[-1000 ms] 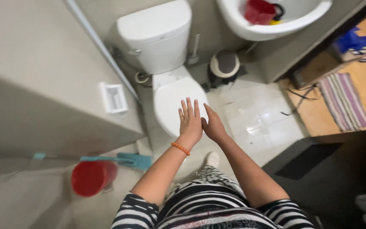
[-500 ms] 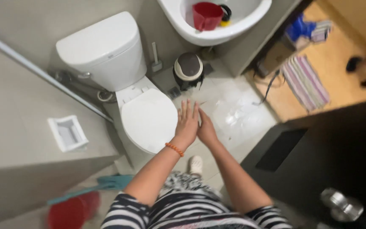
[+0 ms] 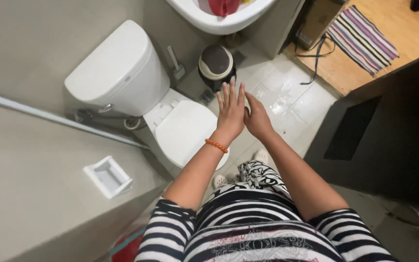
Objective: The person cleans a toilet seat and lid using a red plastic scoop filled with water and a yellow sponge. They pour water onto the seat and scrub the surface, then rinse the sponge and scoop in the sink.
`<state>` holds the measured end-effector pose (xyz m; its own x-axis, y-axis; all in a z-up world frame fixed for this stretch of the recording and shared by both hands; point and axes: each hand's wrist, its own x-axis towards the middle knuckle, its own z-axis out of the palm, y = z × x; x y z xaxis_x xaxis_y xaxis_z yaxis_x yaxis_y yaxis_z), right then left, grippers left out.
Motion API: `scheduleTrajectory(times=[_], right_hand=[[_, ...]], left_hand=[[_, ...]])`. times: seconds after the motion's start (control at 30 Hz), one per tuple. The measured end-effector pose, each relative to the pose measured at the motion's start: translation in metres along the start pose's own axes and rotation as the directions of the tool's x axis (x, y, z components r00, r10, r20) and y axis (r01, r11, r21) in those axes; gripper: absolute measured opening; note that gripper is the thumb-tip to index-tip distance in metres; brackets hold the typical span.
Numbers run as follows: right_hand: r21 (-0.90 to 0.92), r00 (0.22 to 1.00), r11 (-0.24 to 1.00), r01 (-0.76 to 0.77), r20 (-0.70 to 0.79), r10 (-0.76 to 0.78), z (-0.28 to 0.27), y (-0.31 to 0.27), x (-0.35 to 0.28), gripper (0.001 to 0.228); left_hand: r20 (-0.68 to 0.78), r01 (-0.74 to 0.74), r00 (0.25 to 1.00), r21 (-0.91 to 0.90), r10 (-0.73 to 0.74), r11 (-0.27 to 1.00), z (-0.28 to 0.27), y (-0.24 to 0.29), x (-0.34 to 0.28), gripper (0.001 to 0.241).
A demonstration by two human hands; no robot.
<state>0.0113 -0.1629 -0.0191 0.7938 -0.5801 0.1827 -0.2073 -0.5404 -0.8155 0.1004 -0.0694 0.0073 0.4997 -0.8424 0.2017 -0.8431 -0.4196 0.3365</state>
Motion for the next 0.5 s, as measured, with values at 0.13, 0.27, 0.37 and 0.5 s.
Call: scheduleTrajectory(times=[0.13, 0.27, 0.37, 0.5], right_hand=[[-0.042, 0.999, 0.998, 0.049, -0.011, -0.049, -0.004, 0.016, 0.033, 0.060], [-0.018, 1.000, 0.999, 0.027, -0.003, -0.027, 0.002, 0.044, 0.074, 0.059], [-0.002, 0.996, 0.996, 0.088, 0.031, -0.088, -0.002, 0.065, 0.123, 0.060], [-0.017, 0.986, 0.994, 0.106, 0.132, -0.102, -0.029, 0.089, 0.187, 0.062]], left_hand=[[0.031, 0.007, 0.999, -0.011, -0.007, 1.000, 0.005, -0.006, 0.033, 0.082], [-0.008, 0.042, 0.999, -0.030, -0.042, 0.999, 0.008, -0.012, 0.070, 0.081], [0.019, 0.119, 0.993, 0.003, -0.119, 0.993, 0.020, -0.024, 0.118, 0.083], [-0.087, 0.187, 0.978, -0.041, -0.190, 0.982, 0.059, -0.043, 0.186, 0.084]])
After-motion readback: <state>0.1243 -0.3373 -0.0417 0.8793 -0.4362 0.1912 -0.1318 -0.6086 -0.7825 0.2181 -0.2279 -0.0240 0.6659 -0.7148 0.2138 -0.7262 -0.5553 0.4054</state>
